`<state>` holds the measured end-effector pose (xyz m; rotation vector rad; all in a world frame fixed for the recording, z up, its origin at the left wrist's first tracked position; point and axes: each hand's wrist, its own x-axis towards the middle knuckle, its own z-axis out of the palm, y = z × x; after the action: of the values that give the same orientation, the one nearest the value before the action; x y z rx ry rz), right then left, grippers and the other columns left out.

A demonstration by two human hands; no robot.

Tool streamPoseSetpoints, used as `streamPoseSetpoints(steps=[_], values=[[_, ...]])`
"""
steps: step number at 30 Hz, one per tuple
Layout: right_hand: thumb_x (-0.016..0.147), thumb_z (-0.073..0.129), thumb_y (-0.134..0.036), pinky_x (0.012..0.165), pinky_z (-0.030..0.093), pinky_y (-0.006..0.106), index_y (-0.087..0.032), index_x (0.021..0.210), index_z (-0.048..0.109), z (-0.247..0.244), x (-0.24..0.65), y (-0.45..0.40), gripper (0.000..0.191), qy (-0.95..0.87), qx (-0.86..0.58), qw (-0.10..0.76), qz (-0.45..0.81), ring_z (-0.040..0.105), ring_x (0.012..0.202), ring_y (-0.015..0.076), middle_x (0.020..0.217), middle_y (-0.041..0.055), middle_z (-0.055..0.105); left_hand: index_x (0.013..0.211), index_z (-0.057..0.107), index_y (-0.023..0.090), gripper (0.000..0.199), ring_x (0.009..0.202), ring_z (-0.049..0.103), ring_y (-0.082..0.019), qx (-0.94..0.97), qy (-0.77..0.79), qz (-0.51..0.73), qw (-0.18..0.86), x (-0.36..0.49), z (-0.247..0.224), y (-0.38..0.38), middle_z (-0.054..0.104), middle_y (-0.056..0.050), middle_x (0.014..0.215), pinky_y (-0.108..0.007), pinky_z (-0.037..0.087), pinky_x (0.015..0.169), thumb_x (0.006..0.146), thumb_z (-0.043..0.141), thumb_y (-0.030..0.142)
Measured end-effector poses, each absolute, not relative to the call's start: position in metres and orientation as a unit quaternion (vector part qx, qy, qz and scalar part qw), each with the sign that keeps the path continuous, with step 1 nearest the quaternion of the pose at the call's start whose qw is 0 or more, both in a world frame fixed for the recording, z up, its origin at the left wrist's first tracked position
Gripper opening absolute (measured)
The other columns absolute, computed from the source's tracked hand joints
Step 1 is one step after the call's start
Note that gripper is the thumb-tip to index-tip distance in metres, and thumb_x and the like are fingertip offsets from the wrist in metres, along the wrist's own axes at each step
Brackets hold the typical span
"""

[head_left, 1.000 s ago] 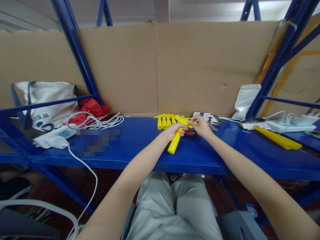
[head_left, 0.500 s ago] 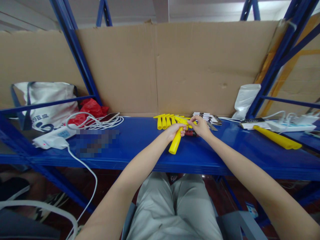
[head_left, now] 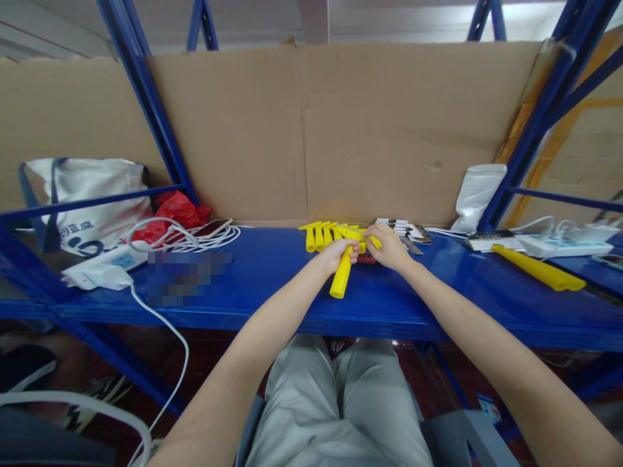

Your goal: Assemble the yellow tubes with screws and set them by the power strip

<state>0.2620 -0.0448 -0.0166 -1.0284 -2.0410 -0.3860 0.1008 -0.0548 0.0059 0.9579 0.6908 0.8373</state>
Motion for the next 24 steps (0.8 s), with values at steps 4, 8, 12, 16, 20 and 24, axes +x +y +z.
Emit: streamPoseSetpoints(steps=[4, 8, 12, 16, 20, 24], values=[[0.073, 0.049, -0.014, 0.085, 0.040, 0.042, -0.019, 0.092, 0.063, -0.0171, 0.2617, -0.0459, 0.024, -0.817, -0.411, 0.371, -0.163, 0.054, 0.098, 0.0279, 0.101, 0.0116, 0.064, 0.073, 0.043, 0.017, 0.017, 0.033, 0.032, -0.003, 0.438, 0.323, 0.381, 0.748, 0.1007, 0.0047, -0.0545, 0.037, 0.007, 0.049, -0.013, 0.026, 0.035, 0.083, 0.038, 0.005], [0.073, 0.048, -0.014, 0.084, 0.041, 0.043, -0.020, 0.090, 0.064, -0.0167, 0.2644, -0.0442, 0.024, -0.821, -0.410, 0.365, -0.156, 0.054, 0.097, 0.0278, 0.100, 0.0106, 0.064, 0.073, 0.043, 0.017, 0.018, 0.034, 0.032, -0.004, 0.440, 0.327, 0.378, 0.746, 0.1004, 0.0051, -0.0545, 0.038, 0.006, 0.048, -0.013, 0.027, 0.035, 0.083, 0.035, 0.005], [0.074, 0.048, -0.015, 0.083, 0.042, 0.042, -0.018, 0.090, 0.065, -0.0167, 0.2661, -0.0427, 0.023, -0.824, -0.413, 0.358, -0.153, 0.054, 0.095, 0.0277, 0.099, 0.0117, 0.065, 0.076, 0.044, 0.017, 0.016, 0.035, 0.032, -0.004, 0.434, 0.333, 0.381, 0.745, 0.1003, 0.0048, -0.0541, 0.038, 0.006, 0.049, -0.013, 0.027, 0.035, 0.082, 0.037, 0.005], [0.074, 0.048, -0.014, 0.083, 0.042, 0.042, -0.019, 0.091, 0.066, -0.0172, 0.2658, -0.0424, 0.025, -0.826, -0.412, 0.353, -0.155, 0.055, 0.095, 0.0268, 0.099, 0.0106, 0.065, 0.077, 0.044, 0.017, 0.015, 0.035, 0.032, -0.004, 0.439, 0.339, 0.381, 0.740, 0.1001, 0.0039, -0.0533, 0.038, 0.006, 0.049, -0.014, 0.027, 0.036, 0.083, 0.037, 0.005], [0.074, 0.048, -0.013, 0.084, 0.044, 0.042, -0.018, 0.095, 0.066, -0.0183, 0.2651, -0.0416, 0.028, -0.824, -0.421, 0.348, -0.149, 0.055, 0.096, 0.0269, 0.100, 0.0105, 0.065, 0.079, 0.044, 0.017, 0.015, 0.034, 0.033, -0.004, 0.448, 0.341, 0.383, 0.733, 0.1000, 0.0031, -0.0519, 0.039, 0.006, 0.049, -0.014, 0.027, 0.036, 0.084, 0.037, 0.005], [0.073, 0.049, -0.013, 0.087, 0.044, 0.042, -0.017, 0.098, 0.066, -0.0193, 0.2657, -0.0397, 0.031, -0.830, -0.423, 0.333, -0.144, 0.056, 0.098, 0.0268, 0.100, 0.0106, 0.065, 0.080, 0.045, 0.017, 0.014, 0.034, 0.033, -0.004, 0.448, 0.347, 0.384, 0.729, 0.0994, 0.0031, -0.0502, 0.039, 0.006, 0.049, -0.014, 0.026, 0.035, 0.083, 0.038, 0.005]])
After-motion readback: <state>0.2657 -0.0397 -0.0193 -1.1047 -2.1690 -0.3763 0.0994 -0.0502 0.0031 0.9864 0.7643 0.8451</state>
